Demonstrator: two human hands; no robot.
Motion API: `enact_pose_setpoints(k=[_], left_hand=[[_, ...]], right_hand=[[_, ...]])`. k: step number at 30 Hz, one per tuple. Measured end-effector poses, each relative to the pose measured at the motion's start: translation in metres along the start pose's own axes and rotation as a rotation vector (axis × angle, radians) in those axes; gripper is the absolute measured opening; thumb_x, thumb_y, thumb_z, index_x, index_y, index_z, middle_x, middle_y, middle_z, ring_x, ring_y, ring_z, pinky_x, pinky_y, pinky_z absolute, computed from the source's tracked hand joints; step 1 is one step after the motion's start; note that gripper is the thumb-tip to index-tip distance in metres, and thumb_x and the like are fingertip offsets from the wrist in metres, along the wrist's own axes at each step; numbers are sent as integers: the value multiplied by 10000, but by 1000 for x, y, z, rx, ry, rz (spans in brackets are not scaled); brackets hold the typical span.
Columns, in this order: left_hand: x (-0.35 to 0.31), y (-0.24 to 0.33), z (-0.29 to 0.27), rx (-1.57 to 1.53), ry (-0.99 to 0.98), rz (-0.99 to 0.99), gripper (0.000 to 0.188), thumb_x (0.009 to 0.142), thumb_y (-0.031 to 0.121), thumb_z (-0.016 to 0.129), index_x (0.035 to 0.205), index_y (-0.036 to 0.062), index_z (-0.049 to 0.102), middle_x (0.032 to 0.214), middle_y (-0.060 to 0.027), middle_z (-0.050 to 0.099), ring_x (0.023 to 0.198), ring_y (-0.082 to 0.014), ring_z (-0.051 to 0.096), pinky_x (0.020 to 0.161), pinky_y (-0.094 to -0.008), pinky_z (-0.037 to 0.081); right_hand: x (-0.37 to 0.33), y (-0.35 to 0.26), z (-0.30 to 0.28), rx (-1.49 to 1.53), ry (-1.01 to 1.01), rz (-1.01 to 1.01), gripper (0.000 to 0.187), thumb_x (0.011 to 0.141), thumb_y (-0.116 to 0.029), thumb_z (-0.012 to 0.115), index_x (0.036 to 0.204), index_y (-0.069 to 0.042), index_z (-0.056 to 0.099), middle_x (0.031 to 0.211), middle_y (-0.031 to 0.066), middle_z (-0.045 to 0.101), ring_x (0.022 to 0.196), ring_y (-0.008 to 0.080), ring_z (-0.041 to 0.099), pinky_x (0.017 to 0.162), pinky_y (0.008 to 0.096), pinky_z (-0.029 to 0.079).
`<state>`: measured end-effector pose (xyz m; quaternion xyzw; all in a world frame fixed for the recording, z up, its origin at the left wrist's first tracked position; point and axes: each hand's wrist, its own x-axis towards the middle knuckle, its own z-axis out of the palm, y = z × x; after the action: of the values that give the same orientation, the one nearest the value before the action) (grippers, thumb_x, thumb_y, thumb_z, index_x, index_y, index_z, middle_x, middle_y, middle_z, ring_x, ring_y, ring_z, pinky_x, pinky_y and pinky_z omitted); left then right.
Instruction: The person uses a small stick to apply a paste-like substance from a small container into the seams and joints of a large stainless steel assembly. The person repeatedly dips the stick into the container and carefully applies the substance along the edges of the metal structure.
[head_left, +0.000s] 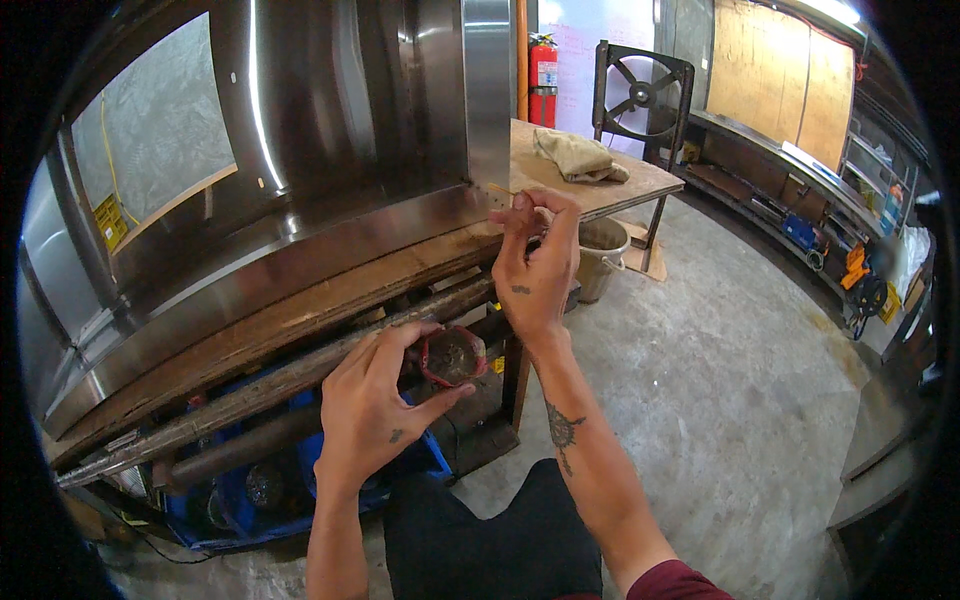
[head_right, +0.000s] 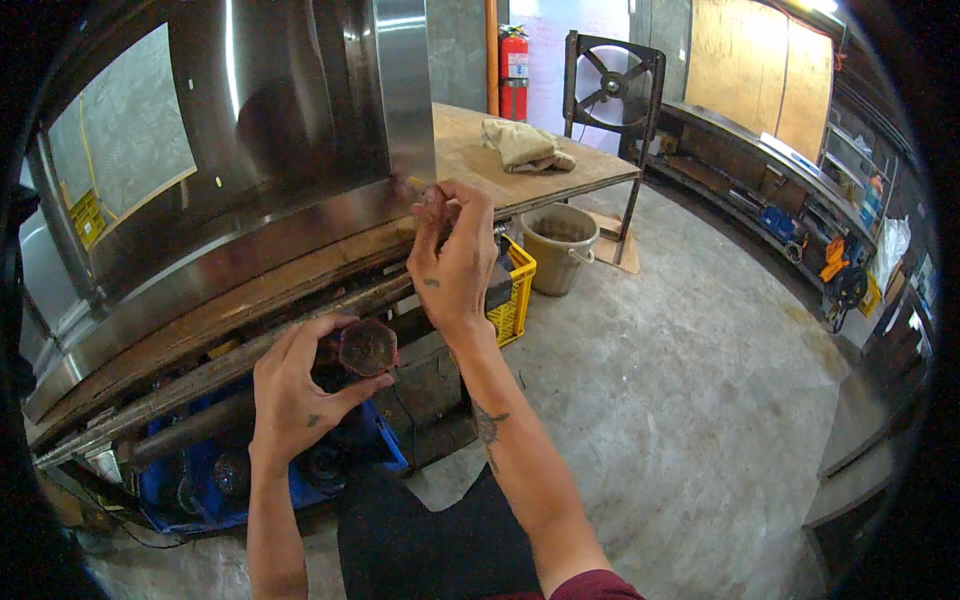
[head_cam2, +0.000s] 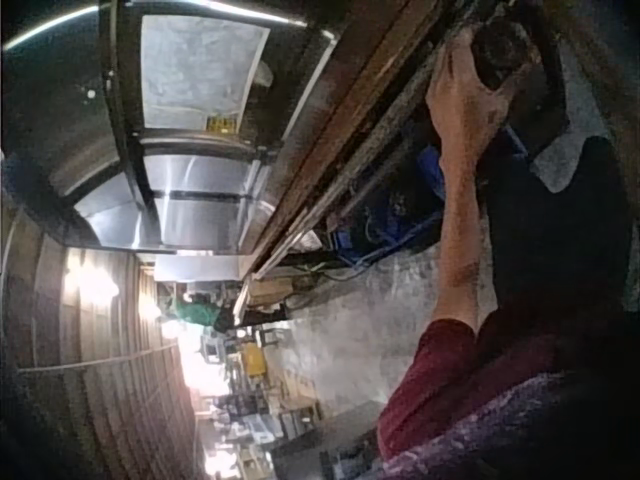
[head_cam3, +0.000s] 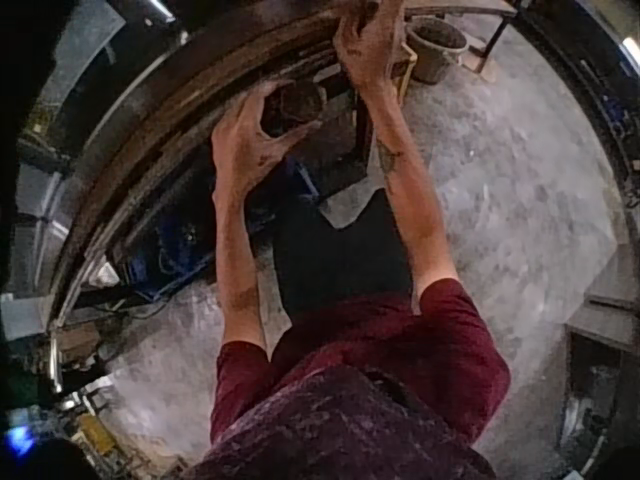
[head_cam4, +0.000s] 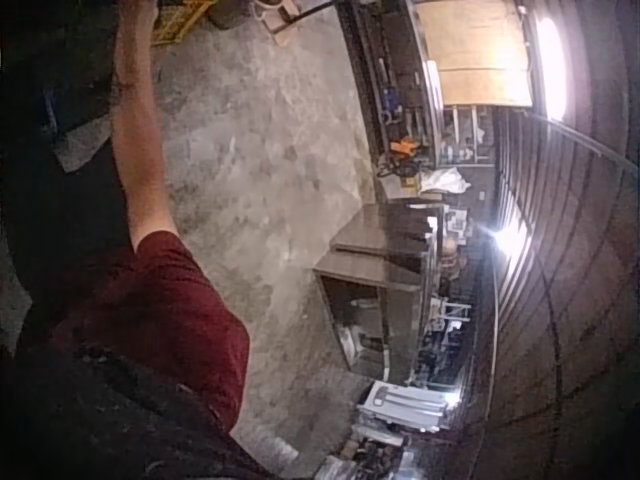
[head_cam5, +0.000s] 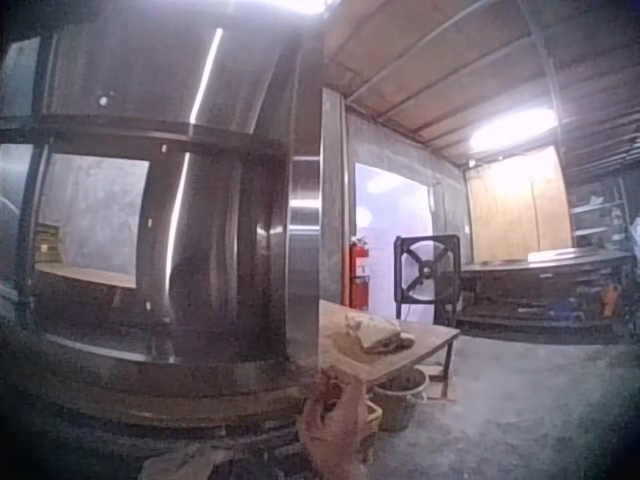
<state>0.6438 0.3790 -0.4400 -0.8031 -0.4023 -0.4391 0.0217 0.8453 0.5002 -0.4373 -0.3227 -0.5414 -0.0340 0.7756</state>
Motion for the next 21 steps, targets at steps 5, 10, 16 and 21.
enact_pose_setpoints(k=[5,10,16,21], left_hand=[[0,-1,2,0,15,22,644,751,292,1046,1284,90,746,1203,-122,823,1071,-342,799,924,-415,633],[0,0,1,-8,13,11,647,752,295,1046,1286,89,745,1209,-124,821,1077,-345,797,927,-417,631],[-1,2,2,-5,23,11,657,745,297,1047,1291,89,747,1209,-120,822,1086,-344,795,934,-419,627],[0,2,0,3,20,25,662,738,298,1048,1290,87,749,1209,-115,821,1089,-342,795,933,-417,627]], right_hand=[[0,5,-3,-57,-11,-72,152,1106,-41,710,1219,13,624,1019,184,699,865,303,724,798,425,580],[1,6,-2,-89,-8,-91,136,1096,-45,718,1187,15,637,996,199,698,852,330,713,785,433,570],[2,3,-2,-89,-18,-77,133,1081,-38,726,1177,12,648,974,187,687,804,315,687,764,433,560],[2,0,-3,-97,-28,-76,133,1077,-29,727,1182,7,655,968,173,680,794,294,680,756,423,558]])
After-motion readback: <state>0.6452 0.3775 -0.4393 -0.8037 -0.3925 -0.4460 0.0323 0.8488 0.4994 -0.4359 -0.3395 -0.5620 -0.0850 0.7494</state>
